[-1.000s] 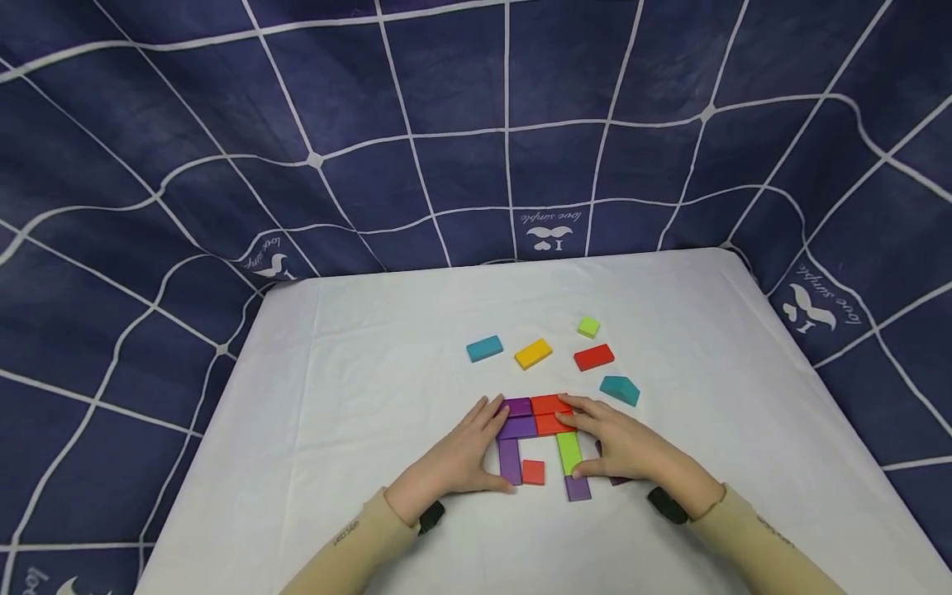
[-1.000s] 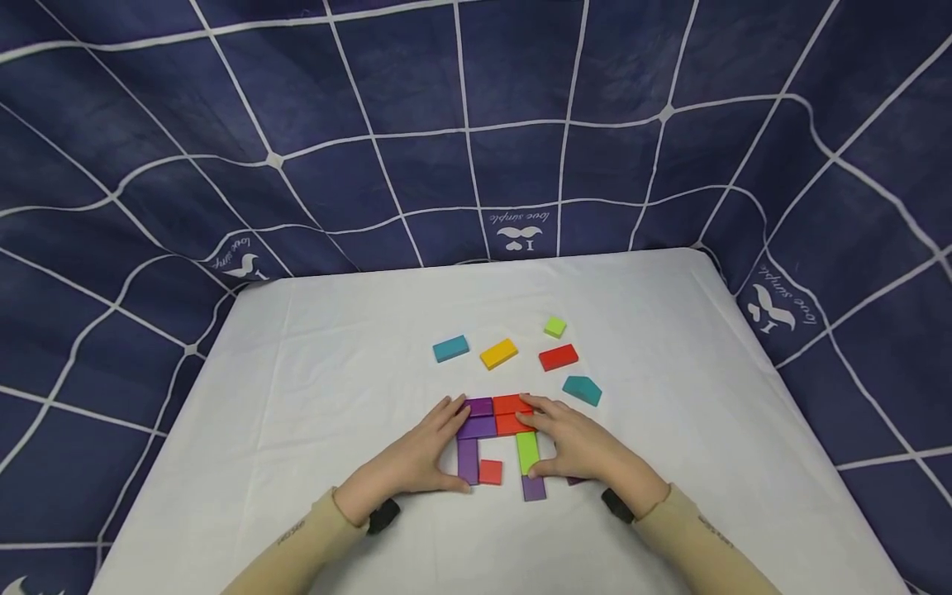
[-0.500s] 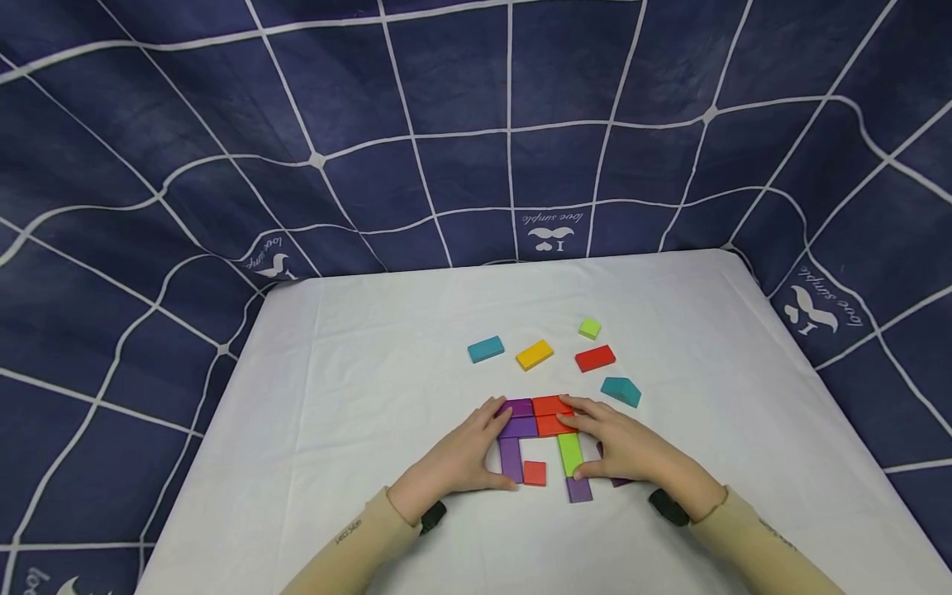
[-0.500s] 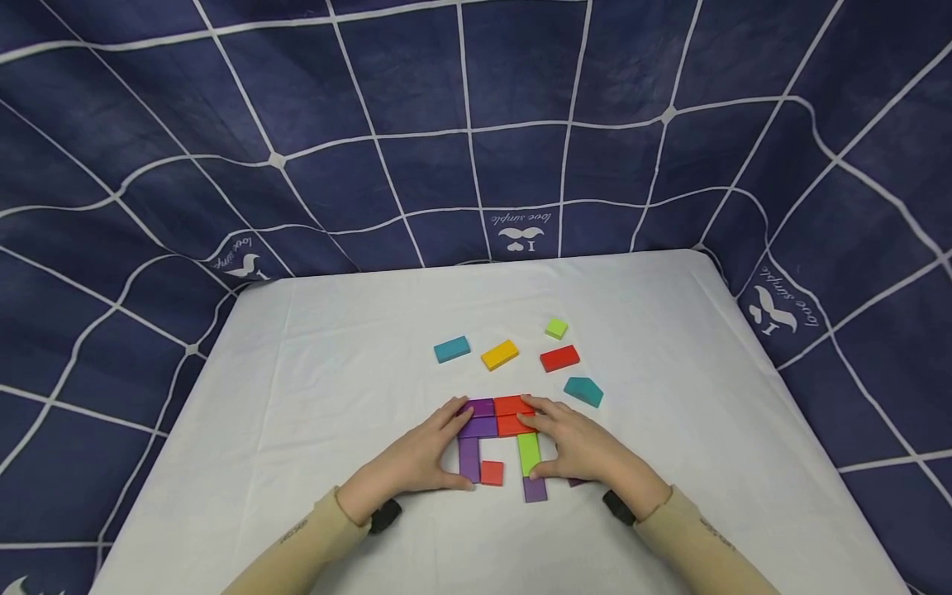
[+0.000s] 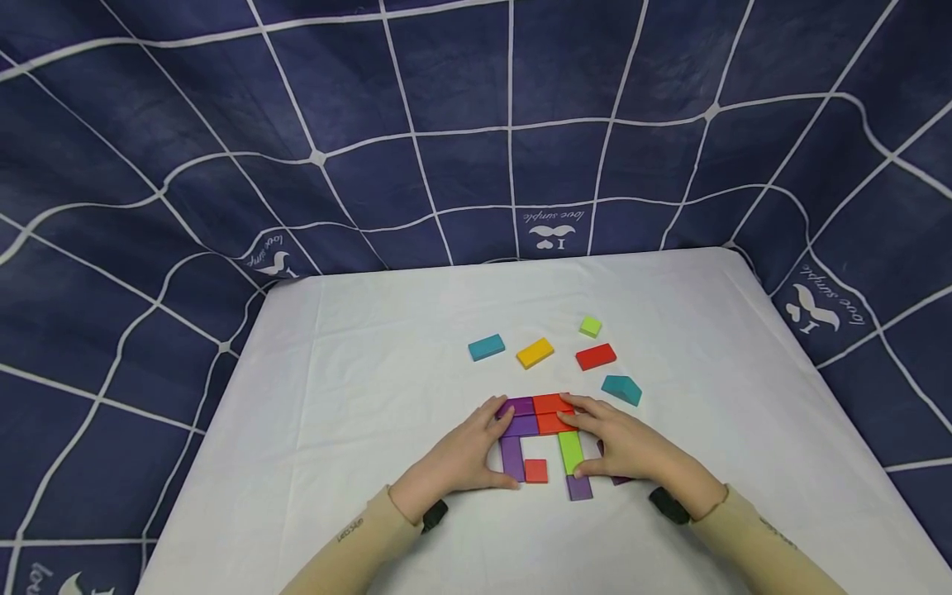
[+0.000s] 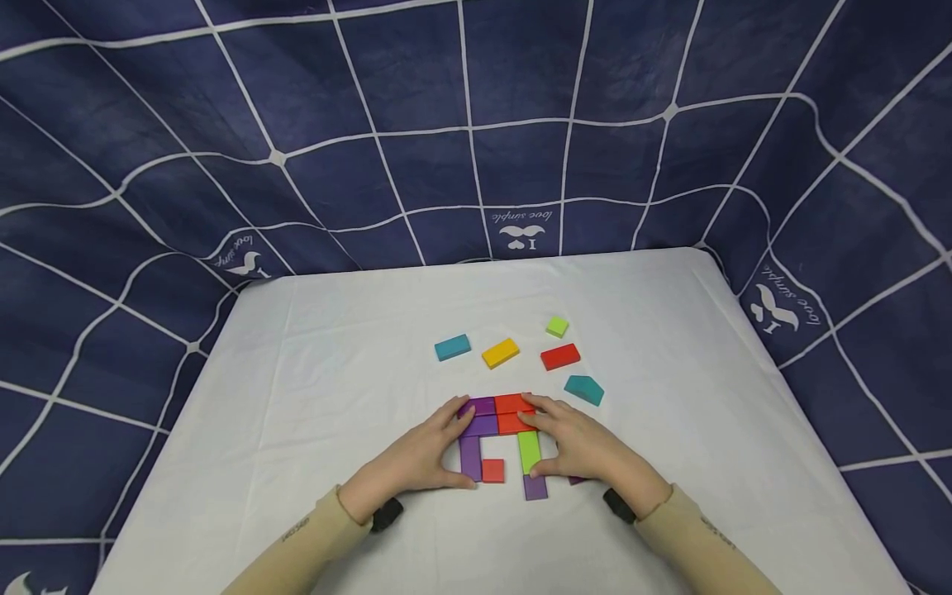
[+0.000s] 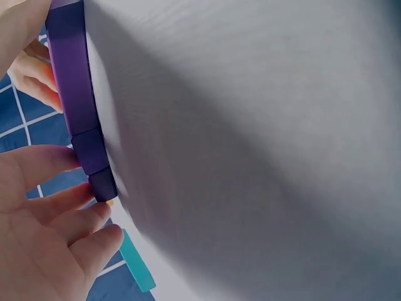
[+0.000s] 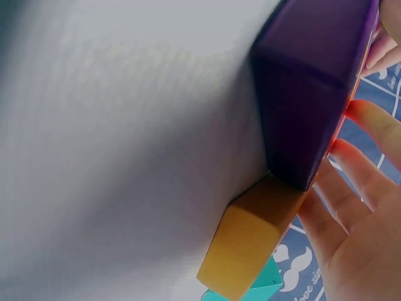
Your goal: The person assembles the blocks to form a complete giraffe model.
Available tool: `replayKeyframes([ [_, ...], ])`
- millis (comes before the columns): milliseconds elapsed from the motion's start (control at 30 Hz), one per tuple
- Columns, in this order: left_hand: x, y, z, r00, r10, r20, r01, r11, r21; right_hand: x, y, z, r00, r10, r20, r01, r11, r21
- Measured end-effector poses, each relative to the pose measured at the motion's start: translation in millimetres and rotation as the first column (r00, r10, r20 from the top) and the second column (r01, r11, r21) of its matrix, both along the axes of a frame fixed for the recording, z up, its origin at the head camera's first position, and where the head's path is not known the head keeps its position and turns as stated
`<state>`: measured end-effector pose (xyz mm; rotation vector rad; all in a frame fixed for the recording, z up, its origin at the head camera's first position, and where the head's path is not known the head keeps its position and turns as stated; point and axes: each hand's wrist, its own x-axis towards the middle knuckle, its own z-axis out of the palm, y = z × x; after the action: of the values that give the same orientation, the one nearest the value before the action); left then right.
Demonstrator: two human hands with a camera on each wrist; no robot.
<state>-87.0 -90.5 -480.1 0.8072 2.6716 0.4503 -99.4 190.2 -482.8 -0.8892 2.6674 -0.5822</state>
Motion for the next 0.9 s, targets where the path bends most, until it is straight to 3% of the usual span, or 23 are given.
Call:
replayKeyframes([
  [433,-2.4,-3.0,-1.3,1.000,0.003,0.025,-0.004,0.999,0.042,-0.9,-0.5,0.5,1.000,-0.001,0.004,0.001,1.000,0.002],
  [533,-1.2,-1.2,1.6,1.000,-0.013,0.004,0.013,0.999,0.036,-1.2,-0.9,1.2,1.000,-0.002,0.004,0.002,1.000,0.000],
  [633,2.0,4.1,4.5,0.996,-0.065,-0.055,0.067,0.997,0.035,-1.0,-0.9,1.4,1.000,0.001,-0.001,-0.001,1.000,-0.001],
  [733,7.0,12.9,5.2,0.975,-0.154,-0.158,0.161,0.986,0.036,-0.6,-0.4,1.1,1.000,0.004,-0.006,-0.004,1.000,-0.004],
  [800,10.6,19.6,4.2,0.946,-0.213,-0.243,0.226,0.974,0.027,-0.4,0.0,0.7,1.000,0.007,-0.009,-0.007,1.000,-0.007],
  [900,14.7,29.2,2.5,0.899,-0.260,-0.353,0.274,0.962,-0.010,-0.3,0.4,0.0,1.000,0.010,-0.008,-0.010,1.000,-0.011],
])
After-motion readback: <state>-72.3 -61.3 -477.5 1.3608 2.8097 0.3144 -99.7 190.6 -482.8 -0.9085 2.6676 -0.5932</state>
